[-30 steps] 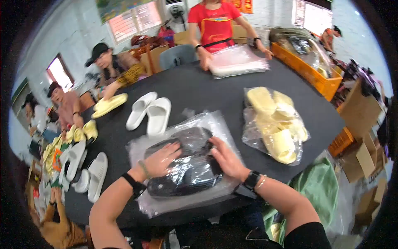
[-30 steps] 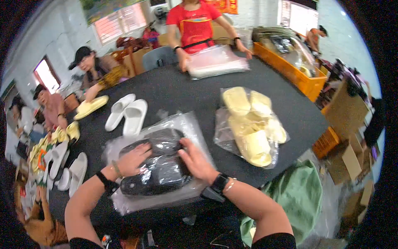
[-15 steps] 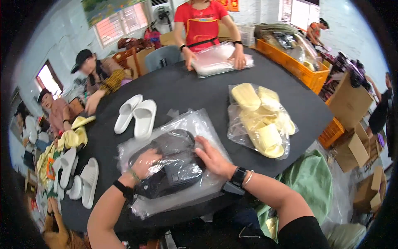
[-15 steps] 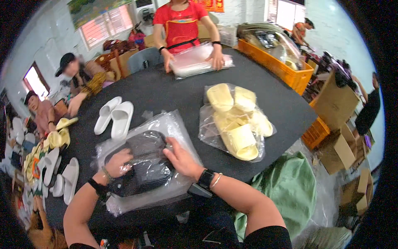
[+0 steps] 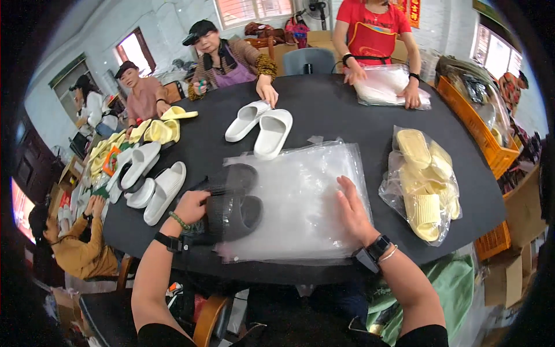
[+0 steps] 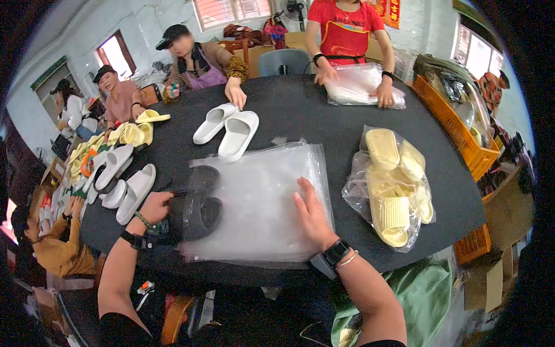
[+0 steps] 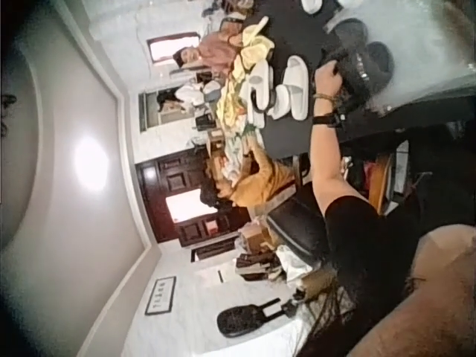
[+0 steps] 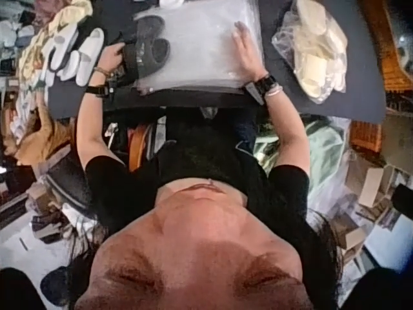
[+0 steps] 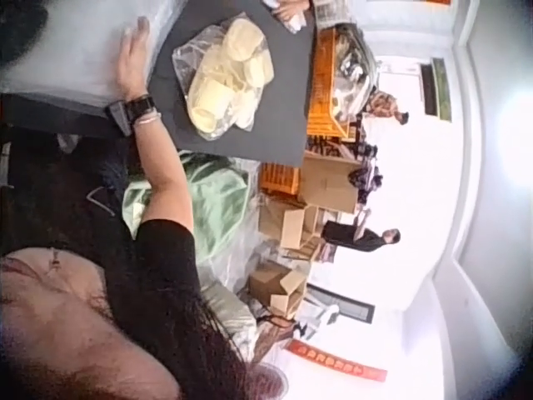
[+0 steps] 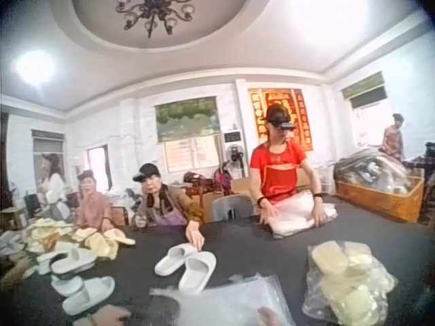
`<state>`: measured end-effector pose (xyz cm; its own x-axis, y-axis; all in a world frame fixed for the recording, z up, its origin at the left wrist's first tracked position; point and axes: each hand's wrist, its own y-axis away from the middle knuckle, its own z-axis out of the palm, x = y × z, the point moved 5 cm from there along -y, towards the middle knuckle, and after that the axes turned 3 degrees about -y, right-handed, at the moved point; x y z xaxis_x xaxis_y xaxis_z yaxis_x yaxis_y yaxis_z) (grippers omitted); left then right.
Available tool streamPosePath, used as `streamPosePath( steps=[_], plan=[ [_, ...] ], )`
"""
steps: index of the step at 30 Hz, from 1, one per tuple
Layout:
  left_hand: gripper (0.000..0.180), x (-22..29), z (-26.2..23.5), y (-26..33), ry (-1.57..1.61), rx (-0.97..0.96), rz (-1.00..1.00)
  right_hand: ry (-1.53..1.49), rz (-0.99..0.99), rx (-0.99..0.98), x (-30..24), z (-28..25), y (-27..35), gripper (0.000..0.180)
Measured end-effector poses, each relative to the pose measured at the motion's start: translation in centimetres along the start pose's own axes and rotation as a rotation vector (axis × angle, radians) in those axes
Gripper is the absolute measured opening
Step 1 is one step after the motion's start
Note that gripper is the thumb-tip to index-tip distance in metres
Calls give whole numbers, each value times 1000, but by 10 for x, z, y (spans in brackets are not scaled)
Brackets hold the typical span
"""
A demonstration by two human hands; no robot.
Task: Packaging finished slippers into plastic bags and then into a large sack.
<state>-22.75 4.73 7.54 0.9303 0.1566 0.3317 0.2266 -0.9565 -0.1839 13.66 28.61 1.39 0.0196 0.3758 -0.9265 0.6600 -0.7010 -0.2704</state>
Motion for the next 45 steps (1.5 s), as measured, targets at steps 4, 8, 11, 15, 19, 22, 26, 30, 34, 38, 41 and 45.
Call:
streamPosePath(
  steps=[4, 8, 11, 15, 19, 22, 26, 30, 34, 38, 41, 45],
  plan=[
    [19, -17, -48, 31, -226, 193, -104, 2, -35, 2, 4, 0, -1, 57],
    [19, -4, -96, 46, -378, 392, -267, -12, 20, 23, -19, 3, 0, 54],
    [13, 36, -117, 32, -412, 526, -288, 45, 14, 33, -18, -6, 5, 53],
    [10, 105, -115, 15, -423, 629, -133, -87, -3, 2, -20, -3, 7, 53],
    [10, 166, -64, -14, -250, 447, -91, -211, -5, 8, -14, -5, 6, 53],
    [16, 197, -16, -37, -128, 361, -7, -278, 22, 27, -8, -8, 3, 53],
    [25, 186, 57, -67, -106, 198, -76, -362, 87, 70, 2, -9, -1, 53],
    [29, 163, 97, -77, -120, 157, -64, -476, 104, 89, 10, -4, -2, 53],
    [29, 161, 102, -75, -145, 147, 10, -398, 99, 61, 3, -7, 1, 53],
    [29, 159, 103, -70, -150, 151, 70, -437, 93, 53, 5, -5, -1, 53],
    [27, 162, 99, -67, -107, 160, 83, -441, 82, 50, 6, -5, 0, 53],
    [24, 165, 82, -65, -112, 175, 80, -391, 77, 50, 7, -6, -1, 52]
  ],
)
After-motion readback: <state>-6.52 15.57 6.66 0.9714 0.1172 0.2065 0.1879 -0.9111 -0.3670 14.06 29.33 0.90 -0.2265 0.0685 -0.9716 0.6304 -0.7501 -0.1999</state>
